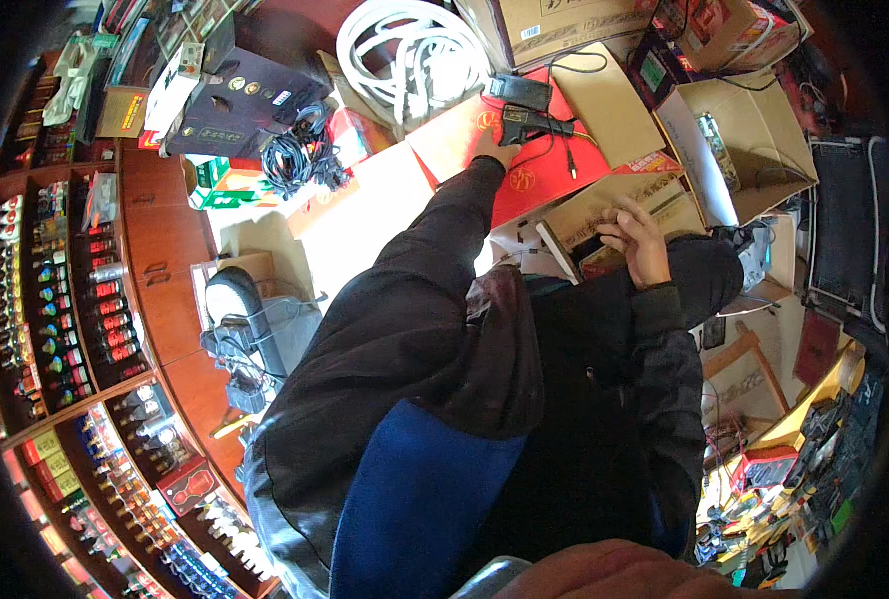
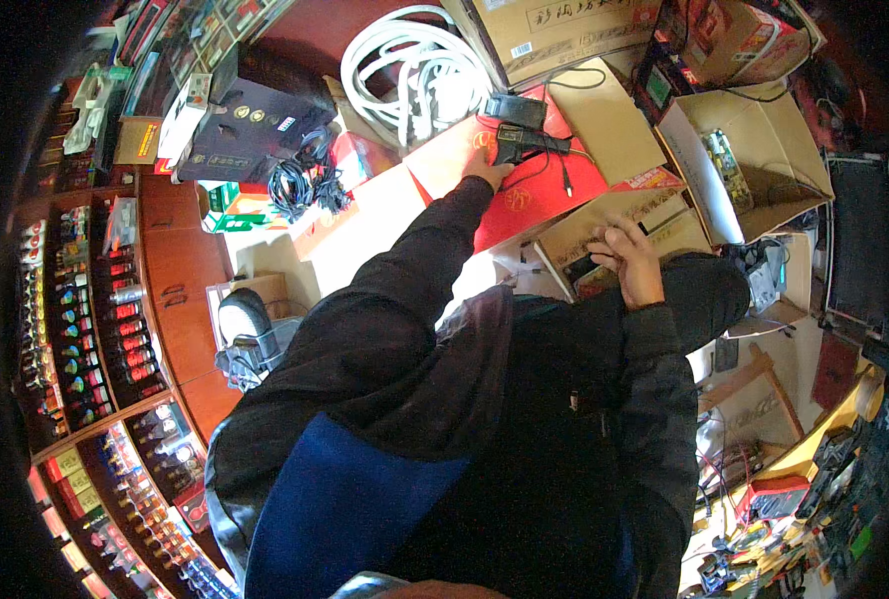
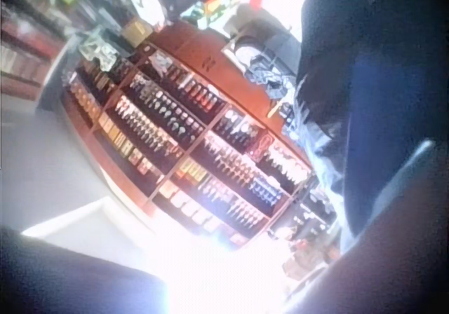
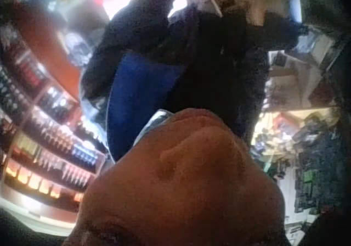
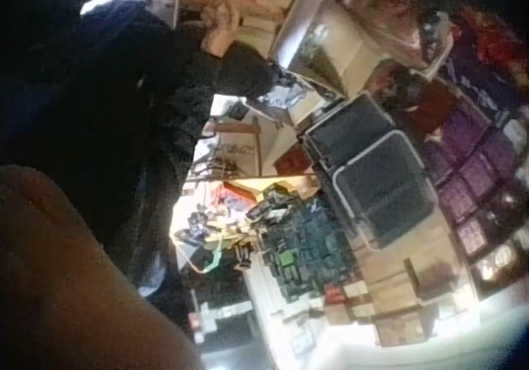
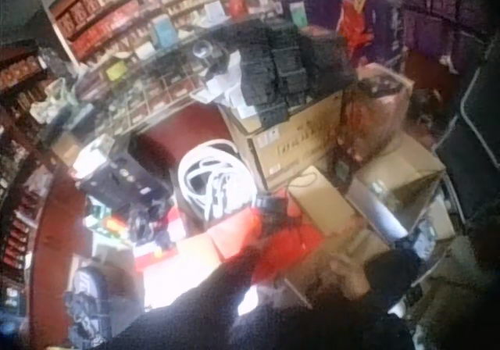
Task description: The person sorts electronic components from a cardboard box, picking up circuit boards, power supplies, and other parts, then placing them into another box or onto a nearby table.
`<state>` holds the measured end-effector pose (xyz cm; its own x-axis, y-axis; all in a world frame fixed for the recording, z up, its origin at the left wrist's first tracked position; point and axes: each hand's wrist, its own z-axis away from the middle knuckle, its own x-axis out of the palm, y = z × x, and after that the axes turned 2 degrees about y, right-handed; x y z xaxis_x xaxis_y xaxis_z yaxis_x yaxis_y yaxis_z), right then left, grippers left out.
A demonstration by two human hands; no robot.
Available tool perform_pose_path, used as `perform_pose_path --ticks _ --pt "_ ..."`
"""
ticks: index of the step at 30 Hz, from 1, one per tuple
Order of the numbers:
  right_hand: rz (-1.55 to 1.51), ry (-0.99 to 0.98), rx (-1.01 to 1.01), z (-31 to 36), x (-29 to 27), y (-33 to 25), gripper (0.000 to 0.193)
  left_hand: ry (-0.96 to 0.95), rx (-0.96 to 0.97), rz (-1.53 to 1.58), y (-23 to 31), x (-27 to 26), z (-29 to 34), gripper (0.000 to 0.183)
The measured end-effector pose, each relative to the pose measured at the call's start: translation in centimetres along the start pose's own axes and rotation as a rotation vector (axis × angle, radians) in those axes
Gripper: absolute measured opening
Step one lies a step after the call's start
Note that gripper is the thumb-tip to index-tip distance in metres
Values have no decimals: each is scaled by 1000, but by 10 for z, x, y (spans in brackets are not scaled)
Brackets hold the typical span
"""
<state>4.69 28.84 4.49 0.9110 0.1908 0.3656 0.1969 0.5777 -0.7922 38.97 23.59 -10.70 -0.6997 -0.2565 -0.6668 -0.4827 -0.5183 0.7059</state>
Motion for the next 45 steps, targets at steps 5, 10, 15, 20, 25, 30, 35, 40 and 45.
perform_pose_path --ticks 5,10,15,20,25,30,35,40,45 --pt "-2 8 0 -4 -2 3 48 -65 -58 11 -4 37 -29 78" --pt "1 -1 4 -7 -1 2 46 -58 -100 36 -9 33 -31 44" --pt "9 -52 54 -17 2 2 48 -23 -56 -133 16 -18 6 42" --pt "35 -50 94 -25 0 8 44 -63 -41 -299 26 -46 54 44" --pt "35 -15 108 -26 -2 8 42 -189 -125 26 -9 -33 115 42" --pt "33 0 104 -23 4 5 40 -192 -256 85 -36 -26 166 53" --pt "49 9 111 -24 5 3 41 -302 -188 -174 -26 -40 154 63" --pt "30 9 126 -24 3 5 43 -68 121 -271 3 -51 101 66" --pt "3 20 135 -26 2 9 40 -12 341 -358 26 -15 16 55"
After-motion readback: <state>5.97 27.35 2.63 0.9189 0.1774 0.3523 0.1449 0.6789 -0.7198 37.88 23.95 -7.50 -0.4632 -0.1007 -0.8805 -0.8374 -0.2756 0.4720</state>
